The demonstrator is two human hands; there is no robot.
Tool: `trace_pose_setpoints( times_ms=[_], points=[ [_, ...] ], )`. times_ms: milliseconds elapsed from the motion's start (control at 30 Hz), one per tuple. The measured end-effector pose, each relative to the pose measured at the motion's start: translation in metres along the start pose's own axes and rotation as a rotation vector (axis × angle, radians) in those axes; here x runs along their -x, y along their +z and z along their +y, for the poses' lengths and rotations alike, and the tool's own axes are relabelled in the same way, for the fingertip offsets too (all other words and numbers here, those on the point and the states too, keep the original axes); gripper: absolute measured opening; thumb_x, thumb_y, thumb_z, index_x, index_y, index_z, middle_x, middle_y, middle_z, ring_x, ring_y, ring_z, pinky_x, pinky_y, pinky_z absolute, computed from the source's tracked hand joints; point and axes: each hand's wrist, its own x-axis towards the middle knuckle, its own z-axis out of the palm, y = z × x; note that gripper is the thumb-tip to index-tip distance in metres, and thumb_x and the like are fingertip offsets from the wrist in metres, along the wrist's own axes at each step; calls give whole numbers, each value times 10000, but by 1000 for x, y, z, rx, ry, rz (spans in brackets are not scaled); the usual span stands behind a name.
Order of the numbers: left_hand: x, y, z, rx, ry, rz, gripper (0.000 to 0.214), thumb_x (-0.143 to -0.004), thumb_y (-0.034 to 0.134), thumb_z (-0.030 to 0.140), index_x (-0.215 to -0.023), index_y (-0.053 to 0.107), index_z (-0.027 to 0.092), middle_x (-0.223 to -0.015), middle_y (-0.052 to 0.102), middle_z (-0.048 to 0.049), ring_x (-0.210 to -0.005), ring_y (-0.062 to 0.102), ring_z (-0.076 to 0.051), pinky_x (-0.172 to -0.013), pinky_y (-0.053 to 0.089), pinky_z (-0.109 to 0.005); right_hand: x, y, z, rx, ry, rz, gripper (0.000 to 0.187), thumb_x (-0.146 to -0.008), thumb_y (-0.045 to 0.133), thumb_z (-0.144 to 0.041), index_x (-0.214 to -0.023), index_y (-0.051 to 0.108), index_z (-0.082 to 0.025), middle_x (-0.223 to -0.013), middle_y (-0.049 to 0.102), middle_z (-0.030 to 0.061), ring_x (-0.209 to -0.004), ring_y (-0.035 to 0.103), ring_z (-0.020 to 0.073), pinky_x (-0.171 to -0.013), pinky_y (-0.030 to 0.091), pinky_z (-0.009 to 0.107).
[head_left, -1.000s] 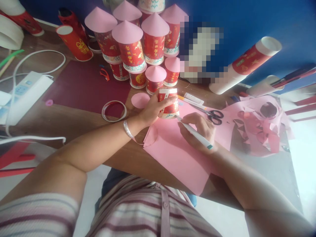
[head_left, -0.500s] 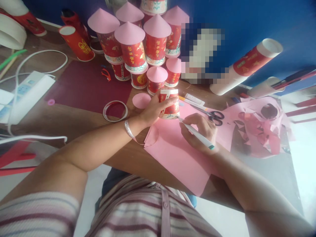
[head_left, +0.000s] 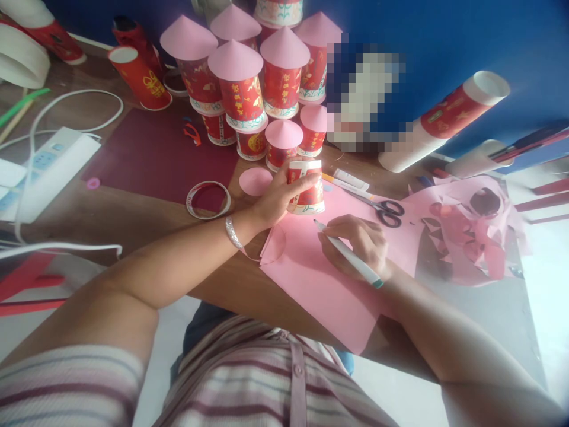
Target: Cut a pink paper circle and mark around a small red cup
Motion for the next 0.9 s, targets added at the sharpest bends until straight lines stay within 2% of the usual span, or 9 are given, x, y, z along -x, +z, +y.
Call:
trace_pose_setpoints(
  times_ms=[133, 333, 567, 900],
  points=[
    [2, 0, 2, -14, 9, -38, 342, -967, 760, 394, -1250, 624, 258, -1117, 724, -39, -1061, 772, -248, -995, 631, -443, 0, 0, 0, -10, -9, -2, 201, -974, 731, -77, -1069, 622, -217, -823, 727, 0, -640, 714, 143, -555, 573, 248],
    [1, -5, -2, -82, 13, -42, 431, -953, 756, 424, -1320, 597, 263, -1256, 697, -65, -1190, 737, -285, -1101, 582, -496, 1, 0, 0, 13, -3, 6, 188, -993, 723, -98, -1076, 617, -230, -826, 721, -8, -629, 696, 138, -557, 568, 251],
    [-4, -10, -14, -121, 65, -58, 421, -986, 727, 449, -1337, 581, 269, -1291, 687, -55, -1230, 704, -274, -1119, 579, -487, 1, 1, 2, 42, 33, 1, 177, -1005, 717, -105, -1062, 612, -235, -829, 722, -14, -647, 722, 141, -549, 572, 254],
    [-5, -13, -17, -165, 75, -77, 447, -992, 717, 468, -1366, 575, 270, -1302, 692, -65, -1224, 716, -274, -1098, 597, -496, 1, 2, 0, 61, 40, -2, 177, -1010, 717, -110, -1064, 611, -240, -834, 737, -14, -644, 726, 133, -544, 569, 246]
  ],
)
